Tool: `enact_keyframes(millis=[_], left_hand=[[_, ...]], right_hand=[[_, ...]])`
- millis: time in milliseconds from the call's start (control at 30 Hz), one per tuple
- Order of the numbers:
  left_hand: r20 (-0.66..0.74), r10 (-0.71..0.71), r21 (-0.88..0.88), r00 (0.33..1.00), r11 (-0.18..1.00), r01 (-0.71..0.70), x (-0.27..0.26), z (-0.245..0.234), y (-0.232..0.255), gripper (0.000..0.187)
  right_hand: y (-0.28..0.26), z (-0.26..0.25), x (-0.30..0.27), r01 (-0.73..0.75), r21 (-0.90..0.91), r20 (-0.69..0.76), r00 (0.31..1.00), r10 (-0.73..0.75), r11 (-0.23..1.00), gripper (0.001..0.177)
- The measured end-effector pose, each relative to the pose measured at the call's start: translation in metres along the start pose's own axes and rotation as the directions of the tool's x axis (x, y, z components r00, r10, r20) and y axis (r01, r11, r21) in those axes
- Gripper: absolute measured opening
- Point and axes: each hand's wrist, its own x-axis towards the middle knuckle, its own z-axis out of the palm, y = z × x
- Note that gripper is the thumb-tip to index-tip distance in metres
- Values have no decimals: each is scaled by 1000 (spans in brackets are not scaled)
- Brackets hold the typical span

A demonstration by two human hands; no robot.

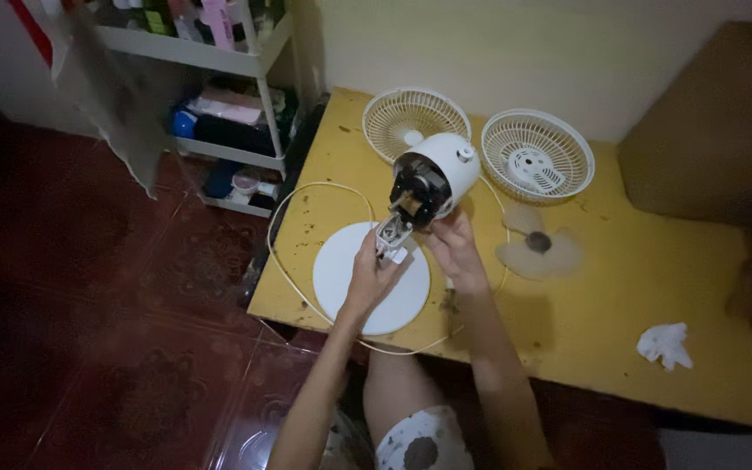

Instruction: The person disassembles a small white table fan on a yellow table, removes the front grille and fan blade, then uses a screwdriver to loosen and remove the motor housing. They wipe the motor shaft and internal parts with a white cloth, then reassemble the fan by reinserting the motor housing and replacing the fan blade and grille.

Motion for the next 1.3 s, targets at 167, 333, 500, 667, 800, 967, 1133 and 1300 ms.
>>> enact_keyframes(millis=[167, 333, 500, 667, 800, 967, 1133, 1300], left_hand=[[-59, 62, 22, 996, 998, -61, 0, 0, 4, 55], [-44, 37, 39, 998, 999, -35, 0, -2, 6, 62], [-57, 36, 79, 998, 996, -31, 1, -4, 2, 82], [-161, 217, 140, 963, 971, -195, -5, -6, -4, 101], [-212, 262, 141, 942, 962, -236, -8, -6, -5, 93], [-299, 345, 251, 890, 928, -275, -4, -6, 13, 76], [-311, 253, 352, 916, 926, -136, 29, 7, 53, 75], [-316, 195, 336, 928, 938, -83, 44, 29, 80, 81]], right_hand=[[5, 24, 6, 40, 69, -86, 996, -34, 997, 62], [-4, 42, -2, 43, 60, -95, 995, -37, 997, 63], [-15, 51, -3, 64, -114, -220, 972, -88, 991, 66], [-26, 69, -6, 121, -423, -222, 947, -233, 898, 79], [-41, 83, -3, 151, -533, -164, 947, -276, 832, 89], [-51, 71, -2, 116, -411, -227, 948, -225, 904, 90], [-17, 19, -3, 140, -301, -59, 985, -165, 943, 85], [24, -40, 31, 32, -98, -96, 994, -41, 995, 63]])
